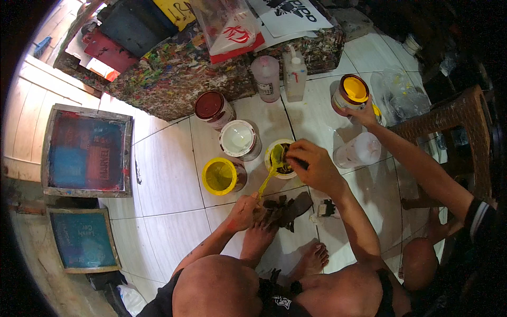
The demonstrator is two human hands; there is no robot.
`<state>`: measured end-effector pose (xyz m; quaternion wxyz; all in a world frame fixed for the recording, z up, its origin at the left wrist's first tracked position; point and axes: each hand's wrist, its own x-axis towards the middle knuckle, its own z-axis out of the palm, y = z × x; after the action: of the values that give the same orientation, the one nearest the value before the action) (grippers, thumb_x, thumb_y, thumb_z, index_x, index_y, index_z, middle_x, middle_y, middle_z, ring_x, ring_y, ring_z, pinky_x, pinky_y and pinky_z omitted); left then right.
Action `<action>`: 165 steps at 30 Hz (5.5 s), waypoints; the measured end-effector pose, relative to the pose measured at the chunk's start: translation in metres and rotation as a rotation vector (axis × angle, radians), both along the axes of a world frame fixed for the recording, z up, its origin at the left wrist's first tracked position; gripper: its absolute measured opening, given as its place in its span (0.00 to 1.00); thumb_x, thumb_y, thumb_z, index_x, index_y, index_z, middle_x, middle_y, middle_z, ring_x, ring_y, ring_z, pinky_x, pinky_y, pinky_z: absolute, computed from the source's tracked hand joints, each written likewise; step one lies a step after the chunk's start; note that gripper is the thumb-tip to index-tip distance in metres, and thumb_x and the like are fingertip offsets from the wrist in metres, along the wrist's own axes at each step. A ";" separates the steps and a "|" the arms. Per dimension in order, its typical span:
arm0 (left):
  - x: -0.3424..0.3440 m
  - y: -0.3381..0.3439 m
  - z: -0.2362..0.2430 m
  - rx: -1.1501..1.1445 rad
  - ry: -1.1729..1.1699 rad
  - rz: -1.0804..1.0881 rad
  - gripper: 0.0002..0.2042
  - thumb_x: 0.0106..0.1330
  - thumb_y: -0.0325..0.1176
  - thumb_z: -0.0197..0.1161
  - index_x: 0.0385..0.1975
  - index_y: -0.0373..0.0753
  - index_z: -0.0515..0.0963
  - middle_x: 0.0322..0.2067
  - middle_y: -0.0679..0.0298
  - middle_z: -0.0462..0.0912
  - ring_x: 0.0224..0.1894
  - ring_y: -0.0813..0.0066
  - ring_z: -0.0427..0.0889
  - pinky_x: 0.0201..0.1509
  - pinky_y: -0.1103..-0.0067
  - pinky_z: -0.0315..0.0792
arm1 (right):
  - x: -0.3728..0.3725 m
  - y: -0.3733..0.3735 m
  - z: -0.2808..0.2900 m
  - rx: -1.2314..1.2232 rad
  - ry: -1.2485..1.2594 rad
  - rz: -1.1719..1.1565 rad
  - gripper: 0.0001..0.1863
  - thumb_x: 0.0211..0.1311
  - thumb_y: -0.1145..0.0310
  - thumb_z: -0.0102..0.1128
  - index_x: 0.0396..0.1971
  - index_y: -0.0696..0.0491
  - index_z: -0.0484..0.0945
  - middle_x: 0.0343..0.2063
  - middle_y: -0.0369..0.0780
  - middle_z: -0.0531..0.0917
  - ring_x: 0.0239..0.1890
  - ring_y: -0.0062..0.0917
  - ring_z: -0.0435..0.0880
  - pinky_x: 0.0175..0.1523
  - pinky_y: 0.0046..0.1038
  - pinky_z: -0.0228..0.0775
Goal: The person mixes yellow ink in a container by hand using a small spoon, pouring more ink from a larger can and adding a clear liquid from a bottle.
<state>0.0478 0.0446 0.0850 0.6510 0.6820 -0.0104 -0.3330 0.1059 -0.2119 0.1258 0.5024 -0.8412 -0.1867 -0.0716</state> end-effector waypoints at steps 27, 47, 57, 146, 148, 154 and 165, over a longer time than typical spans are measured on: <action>0.012 0.004 0.024 -0.220 0.126 -0.016 0.26 0.78 0.52 0.39 0.17 0.42 0.59 0.15 0.73 0.55 0.17 0.82 0.53 0.21 0.80 0.49 | 0.005 -0.001 0.000 0.795 0.575 -0.103 0.14 0.64 0.67 0.67 0.40 0.63 0.84 0.34 0.36 0.85 0.33 0.16 0.82 0.40 0.19 0.75; 0.019 -0.014 -0.003 -0.123 -0.092 -0.003 0.26 0.80 0.48 0.33 0.18 0.40 0.61 0.14 0.73 0.60 0.15 0.83 0.56 0.18 0.80 0.55 | -0.002 0.042 -0.023 1.181 0.679 -0.196 0.13 0.66 0.66 0.65 0.40 0.63 0.82 0.30 0.37 0.84 0.29 0.16 0.82 0.35 0.21 0.76; 0.017 -0.019 0.011 -0.098 0.173 0.188 0.24 0.78 0.49 0.40 0.19 0.42 0.62 0.15 0.72 0.59 0.17 0.81 0.57 0.20 0.80 0.53 | 0.004 0.026 -0.039 0.994 0.554 -0.210 0.14 0.70 0.64 0.60 0.41 0.62 0.83 0.30 0.35 0.84 0.31 0.13 0.80 0.38 0.18 0.73; 0.007 -0.012 0.029 -0.166 -0.126 -0.087 0.25 0.81 0.45 0.33 0.19 0.39 0.61 0.12 0.70 0.60 0.15 0.82 0.57 0.19 0.79 0.55 | -0.002 0.002 0.016 0.011 -0.081 -0.079 0.14 0.54 0.76 0.68 0.42 0.56 0.83 0.39 0.41 0.82 0.37 0.30 0.85 0.39 0.27 0.78; 0.011 -0.011 0.026 -0.129 -0.107 -0.099 0.25 0.81 0.45 0.33 0.20 0.39 0.62 0.12 0.70 0.60 0.15 0.82 0.57 0.19 0.79 0.54 | -0.006 0.003 0.014 0.009 -0.072 -0.035 0.13 0.55 0.75 0.68 0.42 0.56 0.83 0.39 0.41 0.82 0.37 0.31 0.85 0.38 0.27 0.78; 0.007 -0.015 0.032 -0.050 -0.170 -0.112 0.25 0.81 0.45 0.33 0.17 0.40 0.60 0.13 0.71 0.60 0.16 0.84 0.56 0.20 0.80 0.52 | 0.001 0.009 0.018 -0.003 -0.141 -0.029 0.13 0.55 0.75 0.67 0.41 0.55 0.83 0.40 0.41 0.82 0.37 0.33 0.85 0.40 0.30 0.80; 0.010 -0.011 0.028 -0.107 -0.066 -0.041 0.24 0.80 0.46 0.36 0.18 0.41 0.59 0.15 0.73 0.58 0.17 0.83 0.54 0.20 0.81 0.51 | -0.002 0.012 0.006 -0.060 -0.246 0.032 0.13 0.55 0.76 0.66 0.42 0.55 0.82 0.41 0.42 0.82 0.37 0.36 0.84 0.42 0.31 0.79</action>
<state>0.0580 0.0336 0.1129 0.6789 0.6564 -0.0638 -0.3226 0.1037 -0.2004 0.1322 0.4516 -0.8376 -0.2621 -0.1606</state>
